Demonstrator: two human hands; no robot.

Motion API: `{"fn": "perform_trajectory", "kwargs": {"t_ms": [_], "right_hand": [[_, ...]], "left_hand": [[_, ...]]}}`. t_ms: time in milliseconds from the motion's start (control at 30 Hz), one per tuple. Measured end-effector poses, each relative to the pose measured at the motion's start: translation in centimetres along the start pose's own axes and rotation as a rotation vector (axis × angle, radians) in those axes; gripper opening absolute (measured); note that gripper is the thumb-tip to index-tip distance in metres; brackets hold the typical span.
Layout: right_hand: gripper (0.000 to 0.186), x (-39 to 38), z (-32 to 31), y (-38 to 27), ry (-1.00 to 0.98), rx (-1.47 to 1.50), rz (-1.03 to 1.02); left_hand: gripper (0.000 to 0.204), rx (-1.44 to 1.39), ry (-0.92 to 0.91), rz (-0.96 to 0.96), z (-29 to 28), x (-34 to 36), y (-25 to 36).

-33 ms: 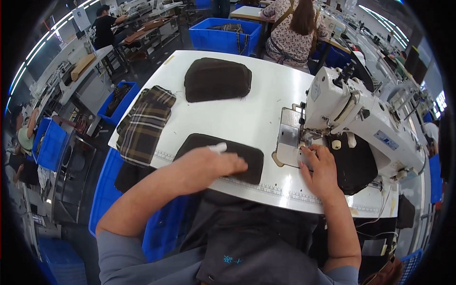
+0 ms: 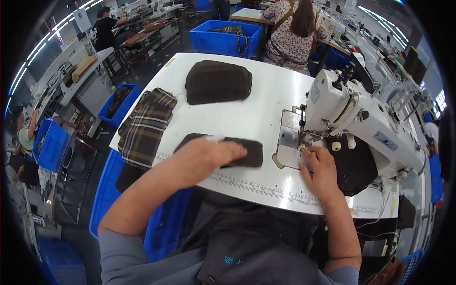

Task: Sewing various fabric and leather components of a bag using an industrial sewing machine.

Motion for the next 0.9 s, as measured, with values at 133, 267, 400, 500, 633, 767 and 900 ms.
{"fn": "perform_trajectory", "kwargs": {"t_ms": [133,267,400,500,633,767,900], "right_hand": [[0.039,-0.2,-0.3,-0.4,0.019,-0.003,0.013],[0.038,-0.5,-0.5,0.0,0.008,-0.016,0.059],[0.029,-0.5,-0.1,-0.4,0.088,0.052,-0.055],[0.021,-0.9,-0.7,-1.8,0.125,0.074,-0.195],[0.019,-2.4,-3.1,-2.3,0.134,0.051,-0.272],[0.022,-5.0,-5.1,-2.3,0.113,0.097,-0.310],[0.022,-8.1,-5.0,-2.8,0.098,0.136,-0.342]], "left_hand": [[0.047,0.479,0.370,0.123,-6.2,2.1,-2.3],[0.058,0.663,0.367,0.017,-4.9,5.1,-5.3],[0.063,0.310,-0.001,-0.060,4.7,6.0,-5.8],[0.056,0.114,-0.039,0.018,9.4,5.9,-1.9],[0.049,0.183,0.008,0.027,9.7,6.4,0.1],[0.029,0.218,0.089,0.145,9.1,7.3,2.8],[0.014,0.105,0.252,0.366,9.4,11.7,7.9]]}}
Point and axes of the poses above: each hand's wrist, its own x-axis towards the middle knuckle, its own z-axis out of the palm, y = z × x, the point moved 8 cm from there along x, towards the middle knuckle, and after that the axes turned 12 degrees about -x, right-handed, at the moved point
